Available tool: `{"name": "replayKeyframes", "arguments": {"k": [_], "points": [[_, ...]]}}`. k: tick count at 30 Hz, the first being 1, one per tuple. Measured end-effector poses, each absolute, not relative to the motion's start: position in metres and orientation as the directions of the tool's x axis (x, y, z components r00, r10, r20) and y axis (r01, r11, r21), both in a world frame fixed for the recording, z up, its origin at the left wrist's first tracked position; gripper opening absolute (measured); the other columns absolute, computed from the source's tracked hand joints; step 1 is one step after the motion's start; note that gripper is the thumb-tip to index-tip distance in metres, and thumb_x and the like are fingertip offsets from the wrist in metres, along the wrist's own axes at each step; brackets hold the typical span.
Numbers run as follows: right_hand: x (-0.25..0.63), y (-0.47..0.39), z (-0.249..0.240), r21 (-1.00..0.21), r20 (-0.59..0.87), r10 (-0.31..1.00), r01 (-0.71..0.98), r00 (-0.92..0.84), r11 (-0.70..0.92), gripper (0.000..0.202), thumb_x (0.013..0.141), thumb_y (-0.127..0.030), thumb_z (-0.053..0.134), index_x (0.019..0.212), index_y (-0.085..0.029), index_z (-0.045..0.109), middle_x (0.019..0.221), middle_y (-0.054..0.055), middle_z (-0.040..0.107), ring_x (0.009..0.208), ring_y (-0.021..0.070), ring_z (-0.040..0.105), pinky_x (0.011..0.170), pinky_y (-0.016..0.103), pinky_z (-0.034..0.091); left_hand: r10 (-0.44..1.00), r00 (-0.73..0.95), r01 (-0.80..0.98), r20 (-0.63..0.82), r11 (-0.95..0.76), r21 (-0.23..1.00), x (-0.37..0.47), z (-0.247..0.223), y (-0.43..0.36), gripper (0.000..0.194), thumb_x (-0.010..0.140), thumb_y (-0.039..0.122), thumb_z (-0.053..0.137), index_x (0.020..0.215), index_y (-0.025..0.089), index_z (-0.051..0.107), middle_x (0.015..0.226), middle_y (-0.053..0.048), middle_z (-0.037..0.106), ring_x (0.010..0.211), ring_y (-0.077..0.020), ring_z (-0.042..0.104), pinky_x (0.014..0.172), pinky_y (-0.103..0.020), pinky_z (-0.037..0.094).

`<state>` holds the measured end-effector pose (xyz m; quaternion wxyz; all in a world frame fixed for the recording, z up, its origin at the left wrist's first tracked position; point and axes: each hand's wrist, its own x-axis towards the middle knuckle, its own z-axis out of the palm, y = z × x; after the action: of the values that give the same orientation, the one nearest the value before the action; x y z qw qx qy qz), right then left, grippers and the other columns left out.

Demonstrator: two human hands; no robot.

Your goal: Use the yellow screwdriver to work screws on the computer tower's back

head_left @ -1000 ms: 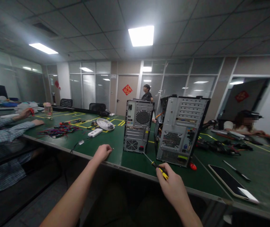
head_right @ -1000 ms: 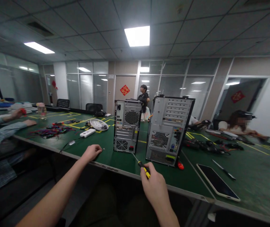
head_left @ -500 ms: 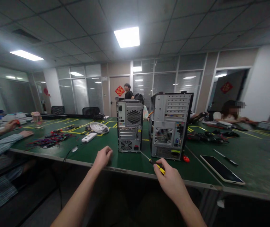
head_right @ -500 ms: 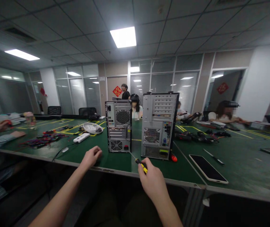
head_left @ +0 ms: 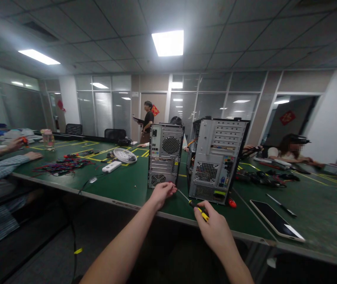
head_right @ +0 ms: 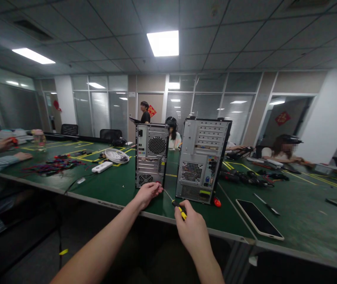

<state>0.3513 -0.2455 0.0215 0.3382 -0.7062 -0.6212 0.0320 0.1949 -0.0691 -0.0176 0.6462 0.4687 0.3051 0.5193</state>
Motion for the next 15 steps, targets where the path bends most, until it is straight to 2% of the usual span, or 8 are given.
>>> {"name": "replayKeyframes", "arguments": {"k": [5, 11, 15], "points": [[0.346, -0.249, 0.024, -0.456, 0.403, 0.880, 0.889, 0.251, -0.045, 0.024, 0.094, -0.041, 0.042, 0.101, -0.027, 0.060, 0.076, 0.002, 0.068, 0.066, 0.0207, 0.063, 0.058, 0.026, 0.034, 0.966, 0.259, -0.468, 0.029, 0.099, 0.878, 0.190, -0.017, -0.075, 0.033, 0.099, 0.034, 0.055, 0.090, 0.008, 0.072, 0.092, -0.017, 0.076, 0.077, -0.0138, 0.072, 0.065, -0.020, 0.050], [0.340, -0.248, 0.020, -0.443, 0.475, 0.855, 0.896, 0.208, 0.027, 0.024, 0.095, -0.039, 0.044, 0.102, -0.026, 0.062, 0.083, 0.002, 0.072, 0.071, 0.0208, 0.066, 0.063, 0.027, 0.038, 0.963, 0.271, -0.445, 0.009, 0.117, 0.888, 0.190, -0.011, -0.078, 0.037, 0.099, 0.037, 0.052, 0.093, 0.007, 0.074, 0.100, -0.020, 0.076, 0.083, -0.0171, 0.074, 0.068, -0.021, 0.053], [0.339, -0.244, 0.013, -0.443, 0.487, 0.849, 0.896, 0.205, 0.037, 0.023, 0.096, -0.039, 0.044, 0.104, -0.026, 0.063, 0.086, 0.002, 0.072, 0.076, 0.0217, 0.068, 0.066, 0.027, 0.040, 0.964, 0.265, -0.429, 0.013, 0.106, 0.897, 0.190, -0.012, -0.079, 0.038, 0.099, 0.037, 0.052, 0.092, 0.007, 0.074, 0.098, -0.019, 0.076, 0.078, -0.0160, 0.074, 0.067, -0.021, 0.053]]}}
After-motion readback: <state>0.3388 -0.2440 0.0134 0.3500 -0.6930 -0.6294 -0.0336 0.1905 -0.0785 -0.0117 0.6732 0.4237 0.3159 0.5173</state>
